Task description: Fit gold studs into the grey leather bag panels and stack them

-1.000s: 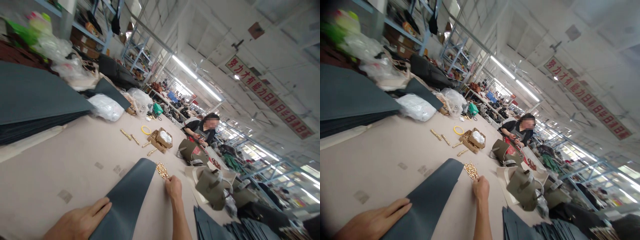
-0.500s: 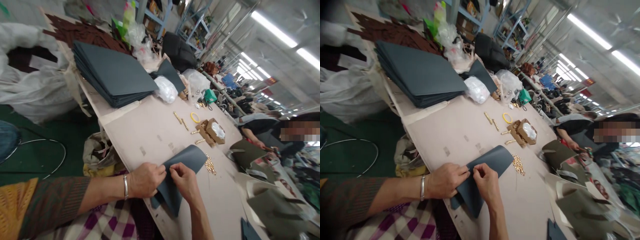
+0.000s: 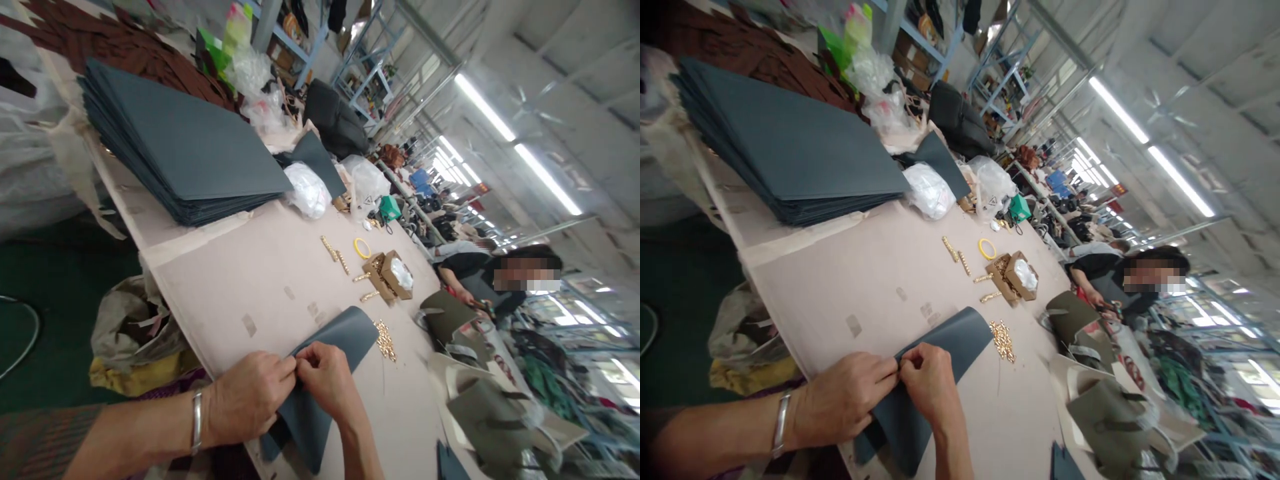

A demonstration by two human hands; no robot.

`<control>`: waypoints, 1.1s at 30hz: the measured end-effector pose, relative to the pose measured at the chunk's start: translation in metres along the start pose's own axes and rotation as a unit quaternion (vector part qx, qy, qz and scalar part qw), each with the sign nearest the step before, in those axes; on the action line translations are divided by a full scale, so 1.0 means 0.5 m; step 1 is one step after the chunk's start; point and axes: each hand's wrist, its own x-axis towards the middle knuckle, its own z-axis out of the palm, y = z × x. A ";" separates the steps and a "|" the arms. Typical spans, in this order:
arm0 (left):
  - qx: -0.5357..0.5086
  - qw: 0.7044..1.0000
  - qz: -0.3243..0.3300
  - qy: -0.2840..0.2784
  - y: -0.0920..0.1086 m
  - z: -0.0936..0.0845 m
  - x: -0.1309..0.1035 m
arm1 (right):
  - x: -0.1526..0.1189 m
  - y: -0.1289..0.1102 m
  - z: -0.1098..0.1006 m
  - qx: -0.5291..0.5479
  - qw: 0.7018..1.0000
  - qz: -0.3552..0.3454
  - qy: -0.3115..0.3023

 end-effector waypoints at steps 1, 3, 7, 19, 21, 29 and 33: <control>-0.010 1.000 -0.006 -0.007 0.001 -0.001 0.001 | 0.000 -0.001 0.000 -0.010 1.000 0.001 0.003; -0.039 0.999 -0.021 -0.030 0.002 -0.003 0.001 | -0.003 -0.007 -0.001 -0.038 0.999 -0.007 0.008; -0.088 0.993 -0.047 -0.056 0.001 -0.003 0.001 | -0.018 -0.018 0.000 -0.060 0.998 -0.015 0.016; -0.110 0.988 -0.054 -0.093 -0.017 0.031 0.001 | 0.022 0.021 0.010 0.154 0.975 0.152 -0.051; -0.106 0.989 -0.054 -0.091 -0.017 0.029 0.002 | 0.030 0.017 0.008 0.183 0.964 0.182 -0.069; -0.087 0.992 -0.055 -0.074 -0.020 0.031 0.002 | 0.051 -0.020 -0.015 0.186 0.943 0.255 -0.099; -0.076 0.996 -0.041 -0.038 -0.023 0.030 -0.005 | 0.040 -0.008 0.000 0.154 0.962 0.221 -0.038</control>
